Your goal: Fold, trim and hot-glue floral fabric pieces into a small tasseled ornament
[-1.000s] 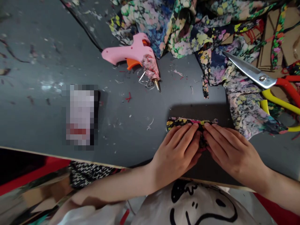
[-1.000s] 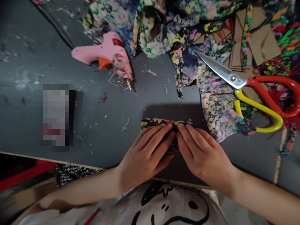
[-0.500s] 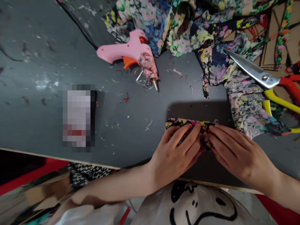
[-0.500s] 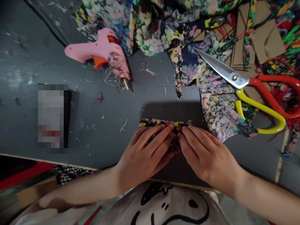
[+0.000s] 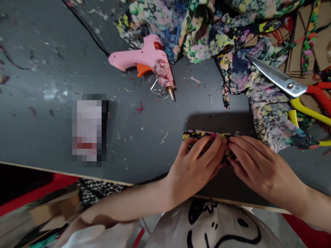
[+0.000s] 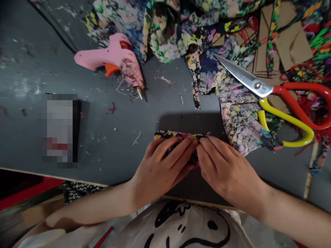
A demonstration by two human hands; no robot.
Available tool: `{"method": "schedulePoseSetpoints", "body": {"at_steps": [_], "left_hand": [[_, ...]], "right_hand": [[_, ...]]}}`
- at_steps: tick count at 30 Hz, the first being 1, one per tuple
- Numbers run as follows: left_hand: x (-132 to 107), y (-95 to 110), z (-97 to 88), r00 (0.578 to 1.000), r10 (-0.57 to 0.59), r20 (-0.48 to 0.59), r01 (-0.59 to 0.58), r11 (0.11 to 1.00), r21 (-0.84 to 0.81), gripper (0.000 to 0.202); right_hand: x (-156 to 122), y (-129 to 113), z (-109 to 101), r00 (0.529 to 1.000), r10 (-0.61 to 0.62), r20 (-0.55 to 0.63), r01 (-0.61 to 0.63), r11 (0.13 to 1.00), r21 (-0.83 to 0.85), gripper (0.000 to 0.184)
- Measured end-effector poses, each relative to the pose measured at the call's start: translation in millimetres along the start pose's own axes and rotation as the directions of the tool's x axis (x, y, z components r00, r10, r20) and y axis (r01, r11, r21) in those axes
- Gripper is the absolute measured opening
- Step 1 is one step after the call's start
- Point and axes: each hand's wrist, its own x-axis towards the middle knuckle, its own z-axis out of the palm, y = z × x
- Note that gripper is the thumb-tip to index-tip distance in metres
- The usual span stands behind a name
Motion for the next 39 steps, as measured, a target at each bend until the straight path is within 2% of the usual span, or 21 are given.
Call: {"method": "schedulePoseSetpoints", "body": {"at_steps": [3, 9, 15, 21, 25, 34, 39], "left_hand": [[0.1, -0.1, -0.1, 1.0, 0.004, -0.001, -0.004, 1.0, 0.004, 0.036], [2.8, -1.2, -1.6, 1.0, 0.012, 0.017, -0.012, 1.0, 0.012, 0.037], [-0.6, -1.4, 2.6, 1.0, 0.008, 0.001, -0.008, 1.0, -0.007, 0.039], [-8.6, -10.5, 1.1, 1.0, -0.003, -0.025, 0.002, 0.999, -0.05, 0.036], [-10.7, -12.8, 0.4, 0.998, -0.012, -0.058, 0.01, 0.999, -0.035, 0.038], [-5.2, -8.6, 0.6, 0.996, -0.058, -0.07, 0.056, 0.998, -0.02, 0.036], [-9.7, -14.6, -0.6, 0.994, -0.014, -0.105, 0.01, 0.999, -0.041, 0.032]], "right_hand": [[-3.1, 3.0, -2.5, 1.0, -0.019, 0.004, 0.019, 0.998, 0.065, 0.027], [-6.6, 0.1, -1.2, 0.999, 0.023, 0.024, -0.024, 0.998, 0.066, 0.028], [-4.3, -2.8, 2.7, 0.999, 0.036, 0.036, -0.035, 0.999, -0.025, 0.031], [-2.3, -6.1, 5.8, 0.997, 0.028, 0.074, -0.016, 0.988, -0.156, 0.04], [1.4, -10.3, 6.8, 0.997, 0.024, 0.068, -0.008, 0.973, -0.23, 0.038], [4.9, -13.7, 7.9, 0.997, 0.018, 0.072, 0.002, 0.962, -0.272, 0.038], [3.7, -13.6, 6.7, 0.997, 0.025, 0.071, -0.005, 0.961, -0.275, 0.039]]}}
